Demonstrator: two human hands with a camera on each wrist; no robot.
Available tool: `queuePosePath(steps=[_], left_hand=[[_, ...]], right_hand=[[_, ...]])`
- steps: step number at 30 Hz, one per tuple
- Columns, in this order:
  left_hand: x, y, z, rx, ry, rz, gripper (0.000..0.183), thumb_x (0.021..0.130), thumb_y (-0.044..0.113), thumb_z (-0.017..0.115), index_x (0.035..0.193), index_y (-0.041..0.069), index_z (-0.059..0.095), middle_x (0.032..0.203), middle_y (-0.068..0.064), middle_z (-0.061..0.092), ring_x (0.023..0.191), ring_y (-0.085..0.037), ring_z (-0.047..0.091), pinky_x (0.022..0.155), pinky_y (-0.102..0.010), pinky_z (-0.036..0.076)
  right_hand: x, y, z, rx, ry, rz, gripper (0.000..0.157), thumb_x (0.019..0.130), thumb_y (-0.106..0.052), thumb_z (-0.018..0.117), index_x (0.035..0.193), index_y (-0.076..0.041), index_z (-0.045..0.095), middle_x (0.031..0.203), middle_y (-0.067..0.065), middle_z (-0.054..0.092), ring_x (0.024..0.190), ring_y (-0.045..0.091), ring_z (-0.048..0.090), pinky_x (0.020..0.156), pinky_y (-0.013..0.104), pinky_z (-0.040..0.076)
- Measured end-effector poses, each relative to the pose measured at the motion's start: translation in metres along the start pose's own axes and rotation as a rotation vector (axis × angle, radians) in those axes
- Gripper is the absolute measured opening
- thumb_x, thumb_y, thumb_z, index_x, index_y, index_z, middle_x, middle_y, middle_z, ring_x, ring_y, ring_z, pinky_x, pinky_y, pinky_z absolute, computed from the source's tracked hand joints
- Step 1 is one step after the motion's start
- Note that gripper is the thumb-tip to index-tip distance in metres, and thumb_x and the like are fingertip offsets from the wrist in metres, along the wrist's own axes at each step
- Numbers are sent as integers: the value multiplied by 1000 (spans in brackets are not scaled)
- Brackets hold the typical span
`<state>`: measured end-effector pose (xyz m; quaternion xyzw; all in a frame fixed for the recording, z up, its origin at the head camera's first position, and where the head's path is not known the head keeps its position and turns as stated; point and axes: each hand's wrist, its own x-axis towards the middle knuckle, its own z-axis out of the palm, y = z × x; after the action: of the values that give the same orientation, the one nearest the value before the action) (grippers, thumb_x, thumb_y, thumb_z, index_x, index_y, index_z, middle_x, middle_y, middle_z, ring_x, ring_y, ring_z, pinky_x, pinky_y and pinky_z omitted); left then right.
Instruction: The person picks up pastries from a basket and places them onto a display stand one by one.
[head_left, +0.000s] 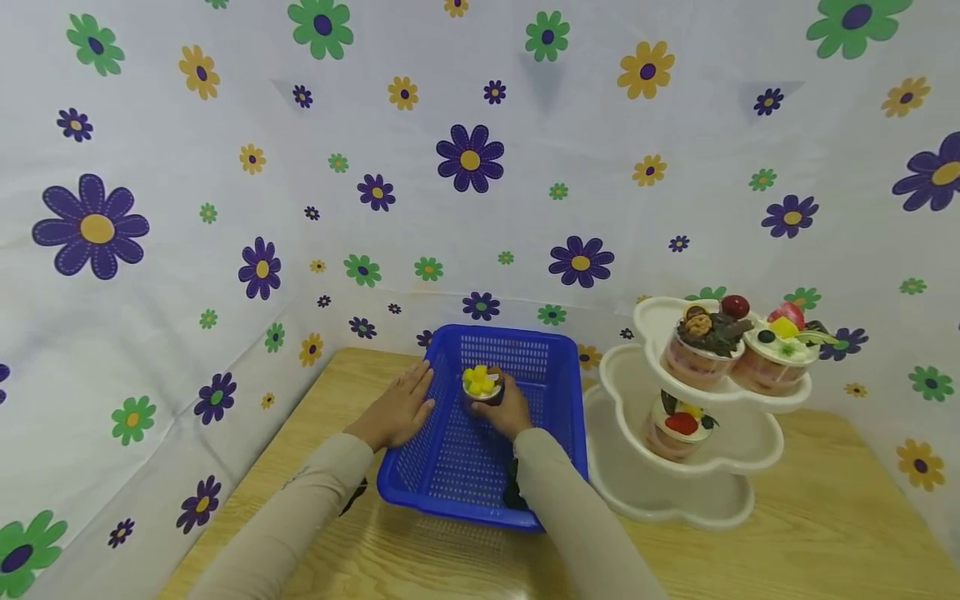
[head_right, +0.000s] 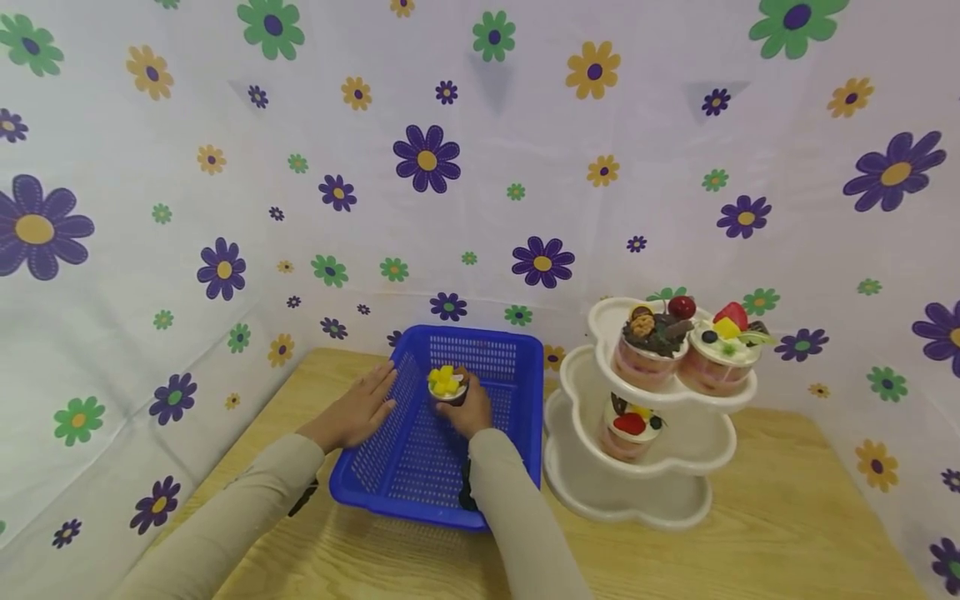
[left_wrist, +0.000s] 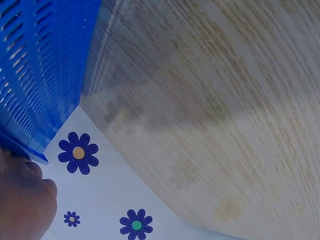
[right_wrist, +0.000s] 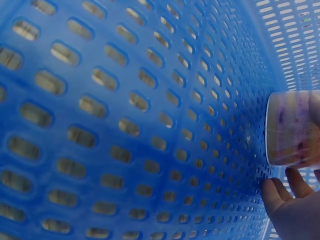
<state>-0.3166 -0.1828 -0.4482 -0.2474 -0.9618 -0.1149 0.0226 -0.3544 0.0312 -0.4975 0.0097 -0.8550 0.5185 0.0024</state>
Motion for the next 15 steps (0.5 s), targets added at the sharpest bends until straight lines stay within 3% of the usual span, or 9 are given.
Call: queuePosePath(steps=[15], left_hand=[[2,-3,4,6,-22,-19,57,105,28,31,150,-4,19,159,-19,12,146,-36,11,116,-53,16]], right_hand=[[2,-4,2,5,60,27,75,76,-15,81,137,1,42,137,23,49,126,38,48,108,50,36]])
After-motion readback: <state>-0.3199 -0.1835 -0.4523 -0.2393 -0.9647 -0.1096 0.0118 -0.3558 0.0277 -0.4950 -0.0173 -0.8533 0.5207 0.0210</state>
